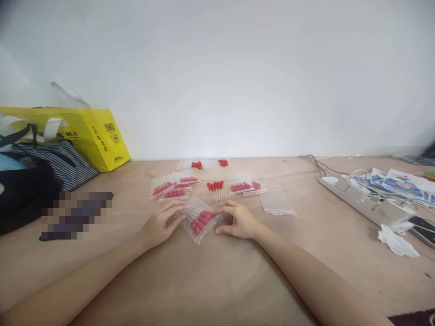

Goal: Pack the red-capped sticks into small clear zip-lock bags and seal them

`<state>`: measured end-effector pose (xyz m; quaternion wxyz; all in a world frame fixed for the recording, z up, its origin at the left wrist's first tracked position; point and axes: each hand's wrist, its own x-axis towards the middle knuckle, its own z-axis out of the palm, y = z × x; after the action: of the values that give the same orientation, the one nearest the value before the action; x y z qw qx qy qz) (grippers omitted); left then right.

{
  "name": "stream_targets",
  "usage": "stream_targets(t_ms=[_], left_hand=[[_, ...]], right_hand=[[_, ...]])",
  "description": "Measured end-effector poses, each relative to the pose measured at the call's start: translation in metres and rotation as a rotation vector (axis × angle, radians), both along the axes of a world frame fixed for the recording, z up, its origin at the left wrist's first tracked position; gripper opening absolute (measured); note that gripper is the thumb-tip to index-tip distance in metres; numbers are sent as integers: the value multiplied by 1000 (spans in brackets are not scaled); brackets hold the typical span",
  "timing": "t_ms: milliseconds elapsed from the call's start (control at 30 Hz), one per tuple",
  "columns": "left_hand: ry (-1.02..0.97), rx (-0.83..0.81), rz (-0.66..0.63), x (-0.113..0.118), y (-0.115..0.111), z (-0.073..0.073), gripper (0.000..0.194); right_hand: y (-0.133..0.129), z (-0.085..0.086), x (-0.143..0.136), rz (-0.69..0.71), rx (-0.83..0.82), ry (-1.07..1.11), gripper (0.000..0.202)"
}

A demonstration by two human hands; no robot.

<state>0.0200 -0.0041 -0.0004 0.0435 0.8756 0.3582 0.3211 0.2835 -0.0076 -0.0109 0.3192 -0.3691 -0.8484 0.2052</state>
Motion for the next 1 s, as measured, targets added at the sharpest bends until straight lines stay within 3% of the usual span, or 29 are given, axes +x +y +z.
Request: stream_targets(t_ms=[167,333,500,633,867,1000], left_hand=[[121,-146,-211,20,-31,0,45],[175,-233,-329,5,-14,5,35],[296,-170,-313,-20,4,11,40],[232,-43,-300,-30,3,9,36],[161,138,-301,-29,4,0,22],[143,188,-261,-27,3,0,21]], right_hand=[[-1,-3,0,-23,-142,-13,30],[-13,-4,-7,-25,-105,-14,20],[-14,-6,-11,-36,106,-89,21],[-10,-7,-15,-20,360,-215,23],[-2,-6,-28,26,749,-390,25],[3,-7,-33,13,845,-404,24]])
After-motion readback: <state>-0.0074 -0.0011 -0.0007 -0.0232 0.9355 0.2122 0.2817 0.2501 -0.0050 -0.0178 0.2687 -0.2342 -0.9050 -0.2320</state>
